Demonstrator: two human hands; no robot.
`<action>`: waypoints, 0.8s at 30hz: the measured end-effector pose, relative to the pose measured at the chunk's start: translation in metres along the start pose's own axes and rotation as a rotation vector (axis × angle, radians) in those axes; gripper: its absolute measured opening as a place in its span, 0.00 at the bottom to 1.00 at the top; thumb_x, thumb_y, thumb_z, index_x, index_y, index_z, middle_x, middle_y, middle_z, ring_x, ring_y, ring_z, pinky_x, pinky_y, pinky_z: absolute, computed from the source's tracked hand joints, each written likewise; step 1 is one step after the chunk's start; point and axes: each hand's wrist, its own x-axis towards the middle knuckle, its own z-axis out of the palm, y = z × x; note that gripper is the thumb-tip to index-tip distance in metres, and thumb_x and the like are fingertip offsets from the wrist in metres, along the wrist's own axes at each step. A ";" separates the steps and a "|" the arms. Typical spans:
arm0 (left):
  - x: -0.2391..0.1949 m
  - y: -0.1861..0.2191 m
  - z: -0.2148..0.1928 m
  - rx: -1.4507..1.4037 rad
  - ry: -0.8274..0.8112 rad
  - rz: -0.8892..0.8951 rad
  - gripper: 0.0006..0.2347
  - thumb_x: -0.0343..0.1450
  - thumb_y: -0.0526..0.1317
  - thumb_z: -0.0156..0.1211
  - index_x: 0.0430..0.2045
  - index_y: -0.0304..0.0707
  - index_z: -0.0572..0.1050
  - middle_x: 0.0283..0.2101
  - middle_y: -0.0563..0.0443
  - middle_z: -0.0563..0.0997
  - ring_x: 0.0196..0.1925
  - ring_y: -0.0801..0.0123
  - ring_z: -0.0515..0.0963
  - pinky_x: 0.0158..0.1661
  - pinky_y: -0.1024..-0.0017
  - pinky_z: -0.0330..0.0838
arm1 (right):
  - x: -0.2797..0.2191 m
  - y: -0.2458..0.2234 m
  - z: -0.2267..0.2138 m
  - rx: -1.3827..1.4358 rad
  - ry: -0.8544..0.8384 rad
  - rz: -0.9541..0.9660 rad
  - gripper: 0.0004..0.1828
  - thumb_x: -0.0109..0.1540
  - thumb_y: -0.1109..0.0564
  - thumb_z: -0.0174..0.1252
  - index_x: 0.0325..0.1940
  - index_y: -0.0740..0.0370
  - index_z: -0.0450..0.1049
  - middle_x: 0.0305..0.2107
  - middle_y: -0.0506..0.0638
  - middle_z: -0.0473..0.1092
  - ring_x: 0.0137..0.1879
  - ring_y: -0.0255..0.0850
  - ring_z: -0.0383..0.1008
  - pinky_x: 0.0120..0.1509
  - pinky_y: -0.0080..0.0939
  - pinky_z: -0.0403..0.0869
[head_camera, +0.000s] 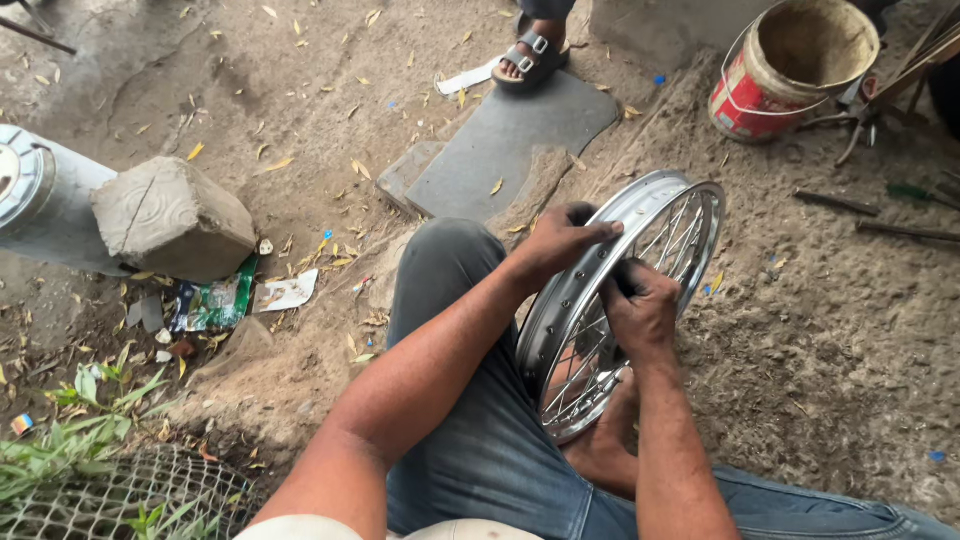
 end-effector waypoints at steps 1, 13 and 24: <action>0.002 0.000 0.000 0.029 0.000 -0.004 0.26 0.67 0.52 0.68 0.49 0.24 0.79 0.43 0.37 0.84 0.45 0.58 0.84 0.48 0.66 0.78 | 0.002 0.002 -0.002 0.008 -0.052 -0.008 0.10 0.66 0.53 0.63 0.34 0.60 0.80 0.25 0.49 0.77 0.26 0.35 0.75 0.28 0.40 0.72; 0.001 0.004 0.007 0.053 -0.002 -0.041 0.26 0.65 0.53 0.66 0.46 0.25 0.79 0.41 0.35 0.85 0.42 0.56 0.85 0.44 0.64 0.80 | -0.005 -0.007 0.005 0.073 -0.016 -0.018 0.07 0.63 0.57 0.65 0.33 0.62 0.79 0.21 0.48 0.76 0.25 0.34 0.76 0.29 0.37 0.72; 0.028 -0.016 0.051 -0.157 -0.130 0.194 0.26 0.67 0.52 0.67 0.48 0.24 0.81 0.45 0.40 0.85 0.49 0.62 0.81 0.52 0.67 0.73 | -0.030 0.022 0.006 -0.202 0.336 -0.435 0.12 0.67 0.59 0.61 0.48 0.73 0.77 0.41 0.62 0.76 0.46 0.52 0.79 0.51 0.50 0.78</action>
